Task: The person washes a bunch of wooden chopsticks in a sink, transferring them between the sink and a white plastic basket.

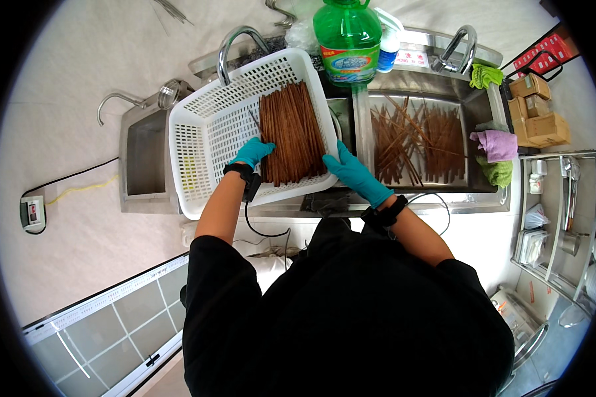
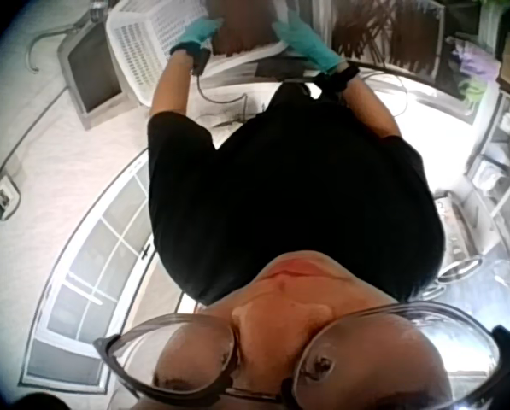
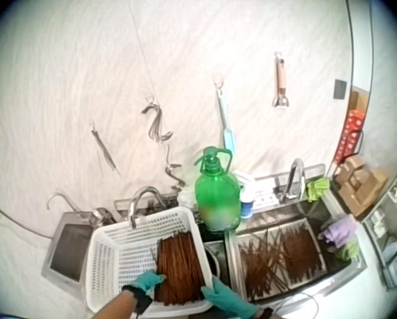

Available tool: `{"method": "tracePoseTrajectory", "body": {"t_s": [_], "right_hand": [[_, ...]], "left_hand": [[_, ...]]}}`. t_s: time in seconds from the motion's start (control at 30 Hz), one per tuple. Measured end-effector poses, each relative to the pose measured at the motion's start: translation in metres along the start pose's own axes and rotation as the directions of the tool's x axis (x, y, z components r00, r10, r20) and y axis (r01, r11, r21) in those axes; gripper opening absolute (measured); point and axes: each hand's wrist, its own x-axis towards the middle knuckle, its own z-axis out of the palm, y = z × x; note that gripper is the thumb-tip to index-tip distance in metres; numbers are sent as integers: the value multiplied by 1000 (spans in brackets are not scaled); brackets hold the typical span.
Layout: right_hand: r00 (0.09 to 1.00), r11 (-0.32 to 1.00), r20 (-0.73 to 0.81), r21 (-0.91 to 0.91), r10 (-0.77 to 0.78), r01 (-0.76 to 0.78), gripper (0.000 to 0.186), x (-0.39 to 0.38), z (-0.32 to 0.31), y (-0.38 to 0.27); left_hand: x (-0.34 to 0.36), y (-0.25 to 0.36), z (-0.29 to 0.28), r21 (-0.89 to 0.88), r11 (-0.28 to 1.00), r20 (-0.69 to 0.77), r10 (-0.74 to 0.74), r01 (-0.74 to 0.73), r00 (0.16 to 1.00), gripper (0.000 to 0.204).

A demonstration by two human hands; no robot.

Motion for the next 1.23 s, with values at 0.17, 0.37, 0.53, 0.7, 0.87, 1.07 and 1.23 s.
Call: {"method": "tracePoseTrajectory", "body": {"t_s": [0.17,0.37,0.53,0.7,0.87,1.07,1.23], "right_hand": [[999,1000,-21,8,25,-25,71,-5,-2,-10],[997,999,-71,-41,30,-33,68,-3,-1,-5],[1000,999,-27,42,1,0,66,-1,0,-2],[1000,999,-19,25,24,-23,66,1,-2,-2],[1000,1000,-5,23,21,-21,66,-2,-3,-3],[1000,999,0,37,-11,11,64,0,-5,1],[989,989,142,137,39,-58,67,-5,-18,-13]], "left_hand": [[-3,18,-6,-293,940,84,-158,176,984,93],[1,6,-6,-449,852,254,-167,269,953,63],[20,-21,5,-36,999,94,44,-41,995,33],[13,-7,12,58,985,-187,169,-161,968,33],[6,-7,12,-214,927,-234,257,-308,938,35],[-20,16,-8,-646,697,65,456,-311,887,34],[-59,47,-27,-364,831,-63,430,-421,901,40]]}}
